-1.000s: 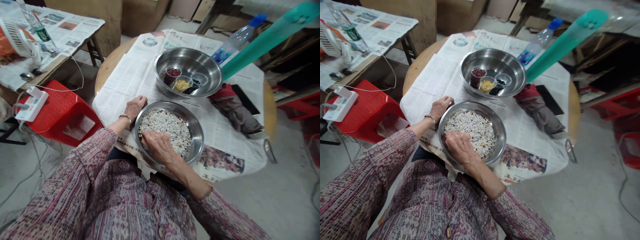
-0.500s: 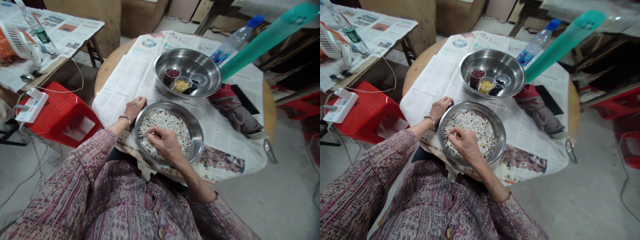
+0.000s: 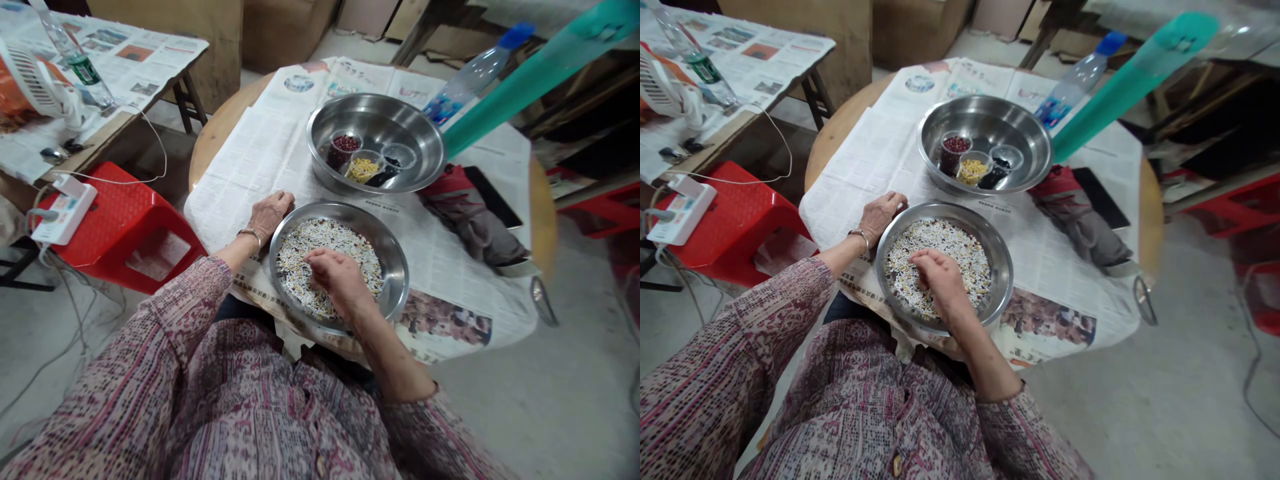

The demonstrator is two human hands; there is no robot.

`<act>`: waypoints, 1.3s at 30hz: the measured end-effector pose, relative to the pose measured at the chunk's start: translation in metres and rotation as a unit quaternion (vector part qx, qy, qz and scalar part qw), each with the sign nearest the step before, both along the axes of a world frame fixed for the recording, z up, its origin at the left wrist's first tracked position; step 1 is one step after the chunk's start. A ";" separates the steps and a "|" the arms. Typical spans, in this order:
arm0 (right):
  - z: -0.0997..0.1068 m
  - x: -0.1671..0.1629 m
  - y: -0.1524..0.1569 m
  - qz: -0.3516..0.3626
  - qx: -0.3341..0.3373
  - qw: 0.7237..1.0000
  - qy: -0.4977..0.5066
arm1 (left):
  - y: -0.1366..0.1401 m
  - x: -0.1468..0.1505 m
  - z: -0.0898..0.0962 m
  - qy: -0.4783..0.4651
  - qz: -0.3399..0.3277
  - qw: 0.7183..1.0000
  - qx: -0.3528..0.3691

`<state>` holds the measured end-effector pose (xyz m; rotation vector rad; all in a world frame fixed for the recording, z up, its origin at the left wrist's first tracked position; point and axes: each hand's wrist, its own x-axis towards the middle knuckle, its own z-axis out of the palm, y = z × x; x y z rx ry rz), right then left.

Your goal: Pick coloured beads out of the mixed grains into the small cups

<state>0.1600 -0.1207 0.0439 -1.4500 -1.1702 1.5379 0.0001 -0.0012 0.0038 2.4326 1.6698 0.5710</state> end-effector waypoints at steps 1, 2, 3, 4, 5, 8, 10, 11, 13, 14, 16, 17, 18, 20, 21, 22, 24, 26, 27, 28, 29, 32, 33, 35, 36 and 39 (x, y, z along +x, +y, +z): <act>-0.002 -0.003 -0.001 0.010 0.028 0.998 -0.054 | 0.000 0.000 0.000 -0.001 0.002 1.000 -0.002; -0.004 -0.006 -0.002 0.024 0.065 0.991 -0.113 | 0.000 0.000 0.000 -0.004 0.004 1.000 -0.003; -0.006 -0.008 -0.003 0.041 0.107 0.979 -0.171 | 0.000 0.000 0.001 -0.007 0.003 1.000 -0.004; -0.008 -0.010 -0.004 0.058 0.151 0.961 -0.224 | -0.001 0.000 0.001 -0.010 0.002 1.000 -0.004; -0.010 -0.012 -0.005 0.072 0.193 0.940 -0.271 | -0.001 0.000 0.001 -0.013 0.001 1.000 -0.004; -0.016 -0.015 -0.006 0.113 0.280 0.880 -0.367 | -0.001 0.000 0.001 -0.013 0.000 1.000 -0.006; -0.017 -0.015 -0.006 0.143 0.303 0.854 -0.398 | -0.001 0.000 0.002 -0.008 0.000 1.000 -0.005; -0.018 -0.015 -0.007 0.154 0.307 0.846 -0.408 | -0.001 0.000 0.001 -0.007 0.000 1.000 -0.005; -0.018 -0.015 -0.007 0.168 0.308 0.835 -0.424 | -0.001 0.000 0.001 -0.006 0.000 1.000 -0.004; -0.017 -0.015 -0.007 0.172 0.308 0.831 -0.430 | -0.001 0.000 0.000 -0.006 0.001 1.000 -0.003; -0.017 -0.015 -0.007 0.176 0.308 0.823 -0.443 | -0.001 0.000 -0.001 -0.009 0.000 1.000 -0.001; -0.016 -0.015 -0.007 0.178 0.308 0.819 -0.450 | 0.000 0.000 -0.001 -0.009 -0.001 1.000 0.001; -0.016 -0.015 -0.007 0.180 0.308 0.815 -0.456 | 0.000 0.000 -0.001 -0.009 -0.002 1.000 0.004; -0.016 -0.015 -0.006 0.183 0.306 0.809 -0.468 | 0.000 0.000 -0.001 -0.007 -0.004 1.000 0.007; -0.016 -0.015 -0.006 0.185 0.305 0.806 -0.472 | 0.000 0.000 -0.001 -0.005 -0.003 1.000 0.006; -0.016 -0.015 -0.005 0.187 0.305 0.804 -0.475 | 0.000 0.000 -0.001 -0.004 -0.002 1.000 0.003; -0.017 -0.014 -0.005 0.190 0.308 0.802 -0.475 | 0.000 0.000 0.000 -0.003 0.001 1.000 -0.004; -0.018 -0.014 -0.005 0.191 0.311 0.802 -0.472 | 0.000 0.001 0.001 -0.002 0.004 1.000 -0.007; -0.018 -0.013 -0.005 0.189 0.312 0.804 -0.470 | -0.001 0.001 0.001 -0.002 0.003 1.000 -0.007; -0.019 -0.013 -0.005 0.187 0.310 0.807 -0.467 | -0.001 0.001 0.001 -0.002 0.002 1.000 -0.004; -0.019 -0.013 -0.005 0.185 0.308 0.811 -0.462 | -0.001 0.000 0.001 -0.003 0.001 1.000 -0.001; -0.018 -0.014 -0.006 0.168 0.292 0.837 -0.431 | -0.001 0.000 0.000 -0.003 -0.002 1.000 0.007; -0.016 -0.014 -0.006 0.157 0.278 0.855 -0.409 | -0.001 0.000 0.000 -0.003 -0.001 1.000 0.008; -0.011 -0.014 -0.005 0.123 0.225 0.910 -0.326 | -0.001 0.000 0.000 -0.002 0.000 1.000 0.008; -0.008 -0.014 -0.005 0.099 0.184 0.941 -0.265 | 0.000 0.001 -0.001 -0.001 0.000 1.000 0.008; 0.003 -0.009 0.000 0.014 0.026 0.999 -0.031 | 0.001 0.001 -0.002 0.002 0.002 1.000 0.006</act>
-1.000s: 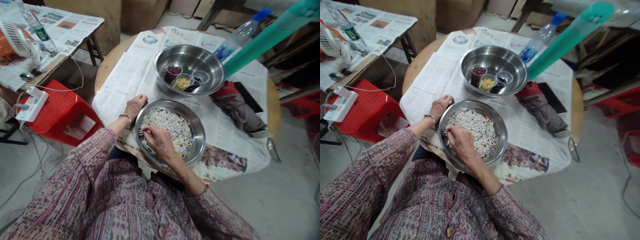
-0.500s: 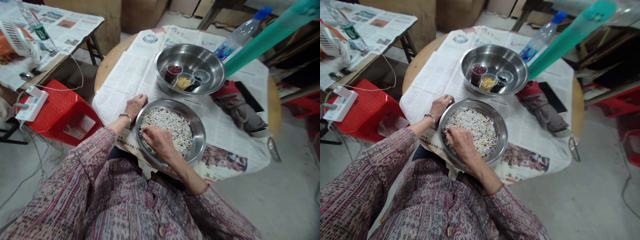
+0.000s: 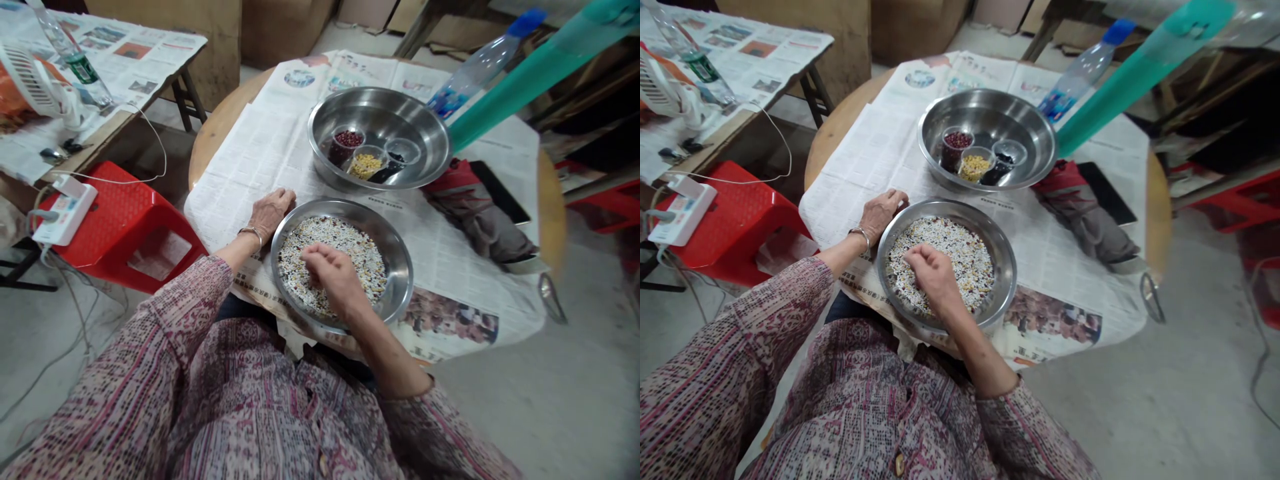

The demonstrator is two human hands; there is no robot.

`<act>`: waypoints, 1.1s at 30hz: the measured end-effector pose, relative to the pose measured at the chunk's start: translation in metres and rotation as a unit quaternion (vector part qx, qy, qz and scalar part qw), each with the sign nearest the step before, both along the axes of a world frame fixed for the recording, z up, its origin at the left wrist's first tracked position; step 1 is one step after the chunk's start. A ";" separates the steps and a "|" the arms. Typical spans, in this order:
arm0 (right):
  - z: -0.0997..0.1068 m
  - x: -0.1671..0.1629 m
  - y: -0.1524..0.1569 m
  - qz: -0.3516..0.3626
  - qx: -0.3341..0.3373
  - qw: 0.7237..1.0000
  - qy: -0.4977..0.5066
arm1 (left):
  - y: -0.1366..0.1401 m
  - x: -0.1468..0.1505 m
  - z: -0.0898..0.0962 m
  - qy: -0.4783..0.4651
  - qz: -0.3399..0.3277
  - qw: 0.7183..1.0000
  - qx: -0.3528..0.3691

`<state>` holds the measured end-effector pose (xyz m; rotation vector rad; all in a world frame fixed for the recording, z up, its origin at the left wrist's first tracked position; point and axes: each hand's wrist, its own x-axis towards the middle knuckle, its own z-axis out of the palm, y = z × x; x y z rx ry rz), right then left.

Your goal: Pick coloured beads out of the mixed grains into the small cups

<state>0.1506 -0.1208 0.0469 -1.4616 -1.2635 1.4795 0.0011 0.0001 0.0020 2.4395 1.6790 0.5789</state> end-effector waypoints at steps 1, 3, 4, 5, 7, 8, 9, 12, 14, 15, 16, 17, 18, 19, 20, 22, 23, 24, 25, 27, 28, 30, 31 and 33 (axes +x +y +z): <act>0.003 0.002 0.002 -0.024 -0.046 0.996 0.073 | 0.000 0.000 0.000 0.000 0.002 1.000 -0.002; 0.008 0.007 0.005 -0.051 -0.105 0.976 0.181 | 0.001 0.000 -0.001 -0.001 0.005 1.000 -0.006; 0.010 0.008 0.006 -0.054 -0.116 0.968 0.216 | 0.001 0.000 -0.001 -0.002 0.006 1.000 -0.005; 0.010 0.009 0.006 -0.053 -0.119 0.962 0.240 | 0.001 0.000 -0.001 -0.003 0.006 1.000 -0.002; 0.008 0.009 0.005 -0.053 -0.116 0.959 0.252 | 0.000 -0.001 0.000 -0.004 0.003 1.000 0.004; 0.006 0.008 0.004 -0.056 -0.111 0.963 0.238 | -0.001 -0.001 0.001 -0.004 0.000 1.000 0.005; 0.003 0.007 0.003 -0.060 -0.099 0.972 0.206 | -0.001 -0.001 0.001 -0.004 -0.001 1.000 0.004; -0.004 0.002 -0.002 -0.043 -0.024 0.998 0.042 | -0.001 -0.001 0.001 -0.005 0.002 1.000 0.000; -0.009 0.001 -0.005 0.004 0.040 0.997 -0.072 | 0.000 -0.001 0.000 -0.010 0.003 1.000 0.004; -0.011 0.001 -0.006 0.027 0.069 0.990 -0.122 | 0.000 -0.001 0.000 -0.012 0.003 1.000 0.007; -0.013 0.000 -0.007 0.045 0.099 0.980 -0.169 | 0.000 -0.001 -0.001 -0.014 0.002 1.000 0.009; -0.015 0.000 -0.007 0.060 0.129 0.967 -0.213 | 0.000 -0.001 -0.001 -0.013 0.002 1.000 0.009; -0.016 0.000 -0.008 0.071 0.158 0.952 -0.252 | 0.000 -0.001 -0.001 -0.012 0.002 1.000 0.007; -0.017 0.000 -0.008 0.082 0.184 0.937 -0.285 | 0.000 -0.001 -0.001 -0.010 0.002 1.000 0.004; -0.018 0.000 -0.008 0.094 0.205 0.922 -0.314 | 0.000 -0.001 0.000 -0.008 0.002 1.000 0.001; -0.019 -0.002 -0.008 0.117 0.231 0.896 -0.359 | -0.001 -0.001 0.001 -0.005 0.001 1.000 -0.003; -0.019 -0.002 -0.008 0.124 0.238 0.886 -0.378 | -0.001 -0.001 0.001 -0.005 0.001 1.000 -0.004; -0.019 -0.003 -0.008 0.131 0.242 0.877 -0.394 | -0.001 -0.001 0.002 -0.006 0.000 1.000 -0.004; -0.019 -0.003 -0.008 0.137 0.245 0.869 -0.407 | -0.001 -0.001 0.002 -0.008 0.000 1.000 -0.003; -0.018 -0.004 -0.008 0.150 0.250 0.855 -0.429 | -0.001 -0.001 0.001 -0.011 -0.004 1.000 0.000; -0.018 -0.004 -0.008 0.157 0.253 0.849 -0.438 | -0.001 -0.002 0.001 -0.011 -0.006 1.000 0.002; -0.016 -0.006 -0.008 0.169 0.253 0.837 -0.455 | -0.001 -0.002 0.000 -0.011 -0.008 1.000 0.004; -0.015 -0.006 -0.007 0.173 0.251 0.832 -0.463 | 0.000 -0.002 -0.001 -0.010 -0.008 1.000 0.006; -0.013 -0.008 -0.006 0.181 0.248 0.825 -0.475 | 0.000 -0.002 -0.001 -0.008 -0.007 1.000 0.009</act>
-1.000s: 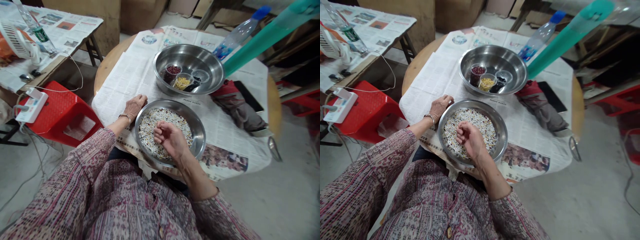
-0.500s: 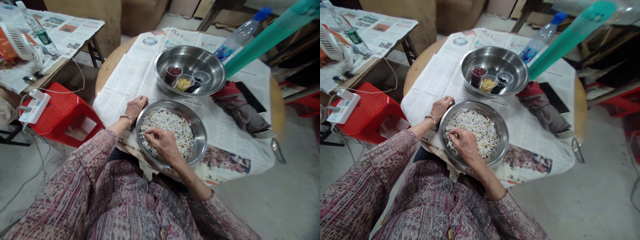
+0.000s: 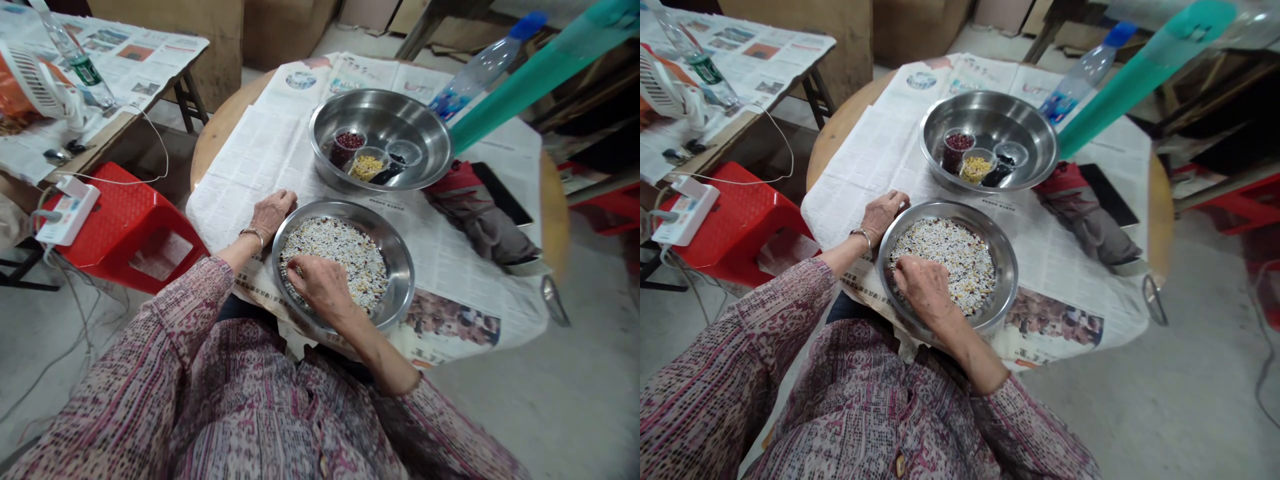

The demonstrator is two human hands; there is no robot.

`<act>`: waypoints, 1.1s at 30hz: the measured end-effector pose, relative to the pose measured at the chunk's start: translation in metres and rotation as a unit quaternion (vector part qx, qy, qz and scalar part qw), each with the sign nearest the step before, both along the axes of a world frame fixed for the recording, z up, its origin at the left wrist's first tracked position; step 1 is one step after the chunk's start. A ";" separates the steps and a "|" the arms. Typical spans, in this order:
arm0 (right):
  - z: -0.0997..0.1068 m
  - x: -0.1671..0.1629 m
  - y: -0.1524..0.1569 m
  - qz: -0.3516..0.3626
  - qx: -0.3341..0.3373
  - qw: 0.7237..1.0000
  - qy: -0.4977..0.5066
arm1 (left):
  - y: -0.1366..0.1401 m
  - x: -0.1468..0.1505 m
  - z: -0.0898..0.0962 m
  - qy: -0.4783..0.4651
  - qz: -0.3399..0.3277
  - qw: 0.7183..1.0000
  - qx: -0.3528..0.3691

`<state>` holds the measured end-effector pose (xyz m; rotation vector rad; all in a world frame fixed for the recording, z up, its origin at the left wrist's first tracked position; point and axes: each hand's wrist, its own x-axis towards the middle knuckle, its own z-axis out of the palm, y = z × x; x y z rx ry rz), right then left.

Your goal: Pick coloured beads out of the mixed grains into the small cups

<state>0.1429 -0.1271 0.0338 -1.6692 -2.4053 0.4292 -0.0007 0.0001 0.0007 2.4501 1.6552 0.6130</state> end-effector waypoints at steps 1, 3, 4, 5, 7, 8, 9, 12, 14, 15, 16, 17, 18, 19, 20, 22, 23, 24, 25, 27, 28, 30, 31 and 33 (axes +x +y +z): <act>0.001 -0.001 0.001 0.002 0.000 1.000 -0.005 | 0.000 0.000 0.000 0.001 0.002 1.000 0.001; 0.002 -0.001 0.001 0.005 0.002 1.000 -0.008 | 0.000 0.001 0.000 0.004 0.006 1.000 0.000; 0.002 -0.001 0.001 0.006 0.004 1.000 -0.008 | 0.000 0.001 0.001 0.005 0.008 1.000 -0.001; 0.002 -0.001 0.001 0.007 0.006 1.000 -0.009 | 0.000 0.001 0.001 0.005 0.009 1.000 -0.002; 0.001 0.000 0.001 0.009 0.013 1.000 -0.008 | -0.001 0.001 0.002 0.006 0.007 1.000 -0.007; 0.000 0.000 0.000 0.012 0.016 1.000 -0.008 | -0.001 0.001 0.003 0.006 0.006 1.000 -0.009; 0.000 0.000 0.000 0.015 0.019 1.000 -0.006 | -0.001 0.001 0.003 0.005 0.006 1.000 -0.011; -0.002 0.001 -0.001 0.022 0.026 0.999 -0.002 | -0.002 0.001 0.002 -0.001 0.005 1.000 -0.008; -0.003 0.000 -0.001 0.021 0.028 0.999 -0.001 | -0.001 0.000 0.002 -0.004 0.003 1.000 -0.004; -0.003 0.000 0.000 0.020 0.028 0.999 0.000 | -0.001 0.000 0.001 -0.004 0.004 1.000 -0.004; -0.003 0.000 0.000 0.018 0.026 0.999 0.001 | -0.001 0.000 0.001 -0.002 0.004 1.000 -0.006; -0.004 0.000 0.000 0.014 0.023 1.000 0.003 | -0.001 0.001 0.001 0.001 0.005 1.000 -0.009; -0.004 0.000 0.000 0.009 0.019 1.000 0.007 | -0.001 0.001 0.001 0.003 0.006 1.000 -0.012; -0.004 0.000 0.000 0.005 0.014 1.000 0.014 | -0.001 0.001 0.001 0.004 0.008 1.000 -0.014; -0.004 0.001 0.000 0.001 0.009 1.000 0.027 | 0.000 0.001 0.001 0.004 0.009 1.000 -0.015; -0.003 0.003 0.000 -0.012 -0.007 0.997 0.072 | 0.000 0.000 0.001 0.002 0.009 1.000 -0.012; -0.002 0.004 0.000 -0.025 -0.025 0.994 0.107 | 0.000 0.000 0.001 0.001 0.008 1.000 -0.010; -0.001 0.005 0.001 -0.044 -0.054 0.985 0.155 | 0.000 0.000 0.000 0.000 0.007 1.000 -0.008; 0.002 0.007 0.001 -0.068 -0.097 0.969 0.217 | 0.000 0.000 0.000 -0.002 0.006 1.000 -0.005; 0.007 0.010 0.002 -0.122 -0.207 0.896 0.373 | 0.001 -0.001 0.000 -0.006 0.005 1.000 -0.001; 0.010 0.012 0.003 -0.147 -0.266 0.838 0.454 | 0.001 -0.001 0.000 -0.007 0.005 1.000 0.000; 0.015 0.017 0.004 -0.183 -0.355 0.702 0.590 | 0.001 -0.001 0.000 -0.009 0.006 1.000 0.000; 0.018 0.018 0.005 -0.195 -0.381 0.639 0.638 | 0.001 -0.001 0.000 -0.011 0.006 1.000 -0.001; 0.020 0.022 0.006 -0.209 -0.411 0.550 0.696 | 0.001 -0.001 0.001 -0.015 0.006 1.000 -0.004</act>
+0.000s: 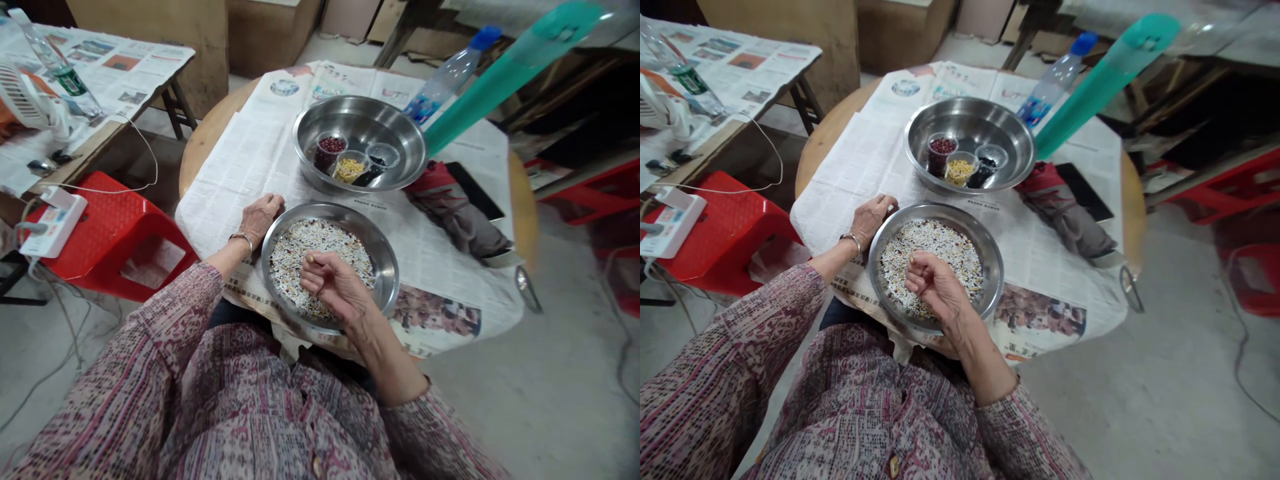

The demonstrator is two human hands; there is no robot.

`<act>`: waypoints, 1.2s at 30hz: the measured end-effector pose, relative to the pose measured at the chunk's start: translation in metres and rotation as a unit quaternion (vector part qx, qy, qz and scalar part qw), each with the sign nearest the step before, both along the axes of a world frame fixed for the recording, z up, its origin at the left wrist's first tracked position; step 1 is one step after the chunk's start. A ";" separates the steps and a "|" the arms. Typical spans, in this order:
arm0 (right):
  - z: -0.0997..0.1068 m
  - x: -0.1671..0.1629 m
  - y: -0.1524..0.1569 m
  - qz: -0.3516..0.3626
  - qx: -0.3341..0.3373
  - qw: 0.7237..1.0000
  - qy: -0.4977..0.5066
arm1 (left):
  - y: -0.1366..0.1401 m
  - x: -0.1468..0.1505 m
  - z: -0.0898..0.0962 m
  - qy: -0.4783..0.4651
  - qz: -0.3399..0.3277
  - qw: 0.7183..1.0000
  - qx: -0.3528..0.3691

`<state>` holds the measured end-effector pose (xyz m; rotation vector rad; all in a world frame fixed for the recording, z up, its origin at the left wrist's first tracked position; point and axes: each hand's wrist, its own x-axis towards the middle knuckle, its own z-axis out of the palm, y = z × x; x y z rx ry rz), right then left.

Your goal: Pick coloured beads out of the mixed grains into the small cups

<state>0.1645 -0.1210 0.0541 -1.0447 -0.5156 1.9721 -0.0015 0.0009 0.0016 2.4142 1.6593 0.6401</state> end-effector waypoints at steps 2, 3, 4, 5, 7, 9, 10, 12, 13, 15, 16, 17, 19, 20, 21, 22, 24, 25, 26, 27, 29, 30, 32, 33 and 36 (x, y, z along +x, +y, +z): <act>0.000 0.002 0.000 -0.019 -0.022 0.999 0.036 | 0.000 0.000 0.001 -0.005 -0.001 1.000 -0.002; -0.001 0.002 0.000 -0.025 -0.028 0.999 0.040 | 0.001 0.000 0.001 -0.007 -0.001 1.000 -0.002; -0.002 0.003 0.000 -0.031 -0.031 0.998 0.041 | 0.001 0.000 0.001 -0.007 -0.001 1.000 -0.003; -0.003 0.003 0.000 -0.038 -0.032 0.998 0.041 | 0.001 0.000 0.000 -0.007 -0.001 1.000 -0.002; -0.005 0.003 0.001 -0.049 -0.034 0.997 0.039 | 0.002 -0.001 0.000 -0.005 0.001 1.000 -0.001; -0.005 0.004 0.001 -0.052 -0.035 0.997 0.036 | 0.002 -0.001 0.000 -0.004 0.002 1.000 0.001; -0.006 0.005 0.002 -0.052 -0.033 0.997 0.035 | 0.002 -0.001 0.000 -0.004 0.003 1.000 0.003; -0.007 0.007 0.002 -0.054 -0.026 0.998 0.031 | 0.002 -0.001 0.001 -0.001 0.005 1.000 0.004; -0.007 0.008 0.002 -0.055 -0.020 0.998 0.025 | 0.001 -0.001 0.001 0.001 0.006 1.000 0.004; -0.008 0.011 0.000 -0.054 -0.009 0.999 -0.001 | 0.001 0.000 0.001 0.004 0.006 1.000 0.001; -0.009 0.012 0.000 -0.051 -0.004 0.999 -0.019 | 0.001 0.000 0.001 0.005 0.006 1.000 0.000; -0.010 0.013 -0.001 -0.046 -0.002 0.998 -0.037 | 0.001 0.000 0.001 0.004 0.006 1.000 -0.001; -0.011 0.014 -0.003 -0.038 -0.006 0.998 -0.059 | 0.001 0.000 0.001 -0.002 0.004 1.000 -0.002; -0.012 0.015 -0.003 -0.035 -0.011 0.997 -0.063 | 0.001 0.000 0.001 -0.004 0.003 1.000 -0.002; -0.013 0.015 -0.003 -0.034 -0.015 0.997 -0.061 | 0.001 -0.001 0.001 -0.006 0.001 1.000 -0.001; -0.014 0.015 -0.003 -0.033 -0.020 0.998 -0.056 | 0.001 -0.001 0.001 -0.007 0.001 1.000 -0.001; -0.015 0.015 -0.003 -0.040 -0.032 0.998 -0.042 | 0.000 -0.001 0.002 -0.005 0.002 1.000 0.001; -0.016 0.016 -0.003 -0.047 -0.040 0.998 -0.033 | 0.000 -0.001 0.002 -0.004 0.002 1.000 0.001; -0.017 0.016 -0.003 -0.056 -0.051 0.997 -0.024 | 0.000 -0.001 0.003 -0.003 0.002 1.000 0.000; -0.017 0.017 -0.002 -0.068 -0.060 0.996 -0.016 | 0.000 -0.001 0.003 -0.003 0.002 1.000 -0.002; -0.016 0.019 -0.001 -0.094 -0.067 0.993 -0.003 | 0.000 0.000 0.003 -0.006 0.003 1.000 -0.005; -0.014 0.020 0.001 -0.107 -0.061 0.992 -0.001 | 0.000 0.000 0.003 -0.008 0.003 1.000 -0.005; -0.011 0.022 0.004 -0.134 -0.036 0.990 -0.006 | 0.000 -0.001 0.003 -0.011 0.003 1.000 -0.002; -0.010 0.022 0.005 -0.144 -0.022 0.989 -0.012 | 0.000 -0.001 0.003 -0.011 0.003 1.000 0.000; -0.007 0.021 0.008 -0.149 -0.001 0.989 -0.017 | 0.000 -0.001 0.003 -0.007 0.005 1.000 0.003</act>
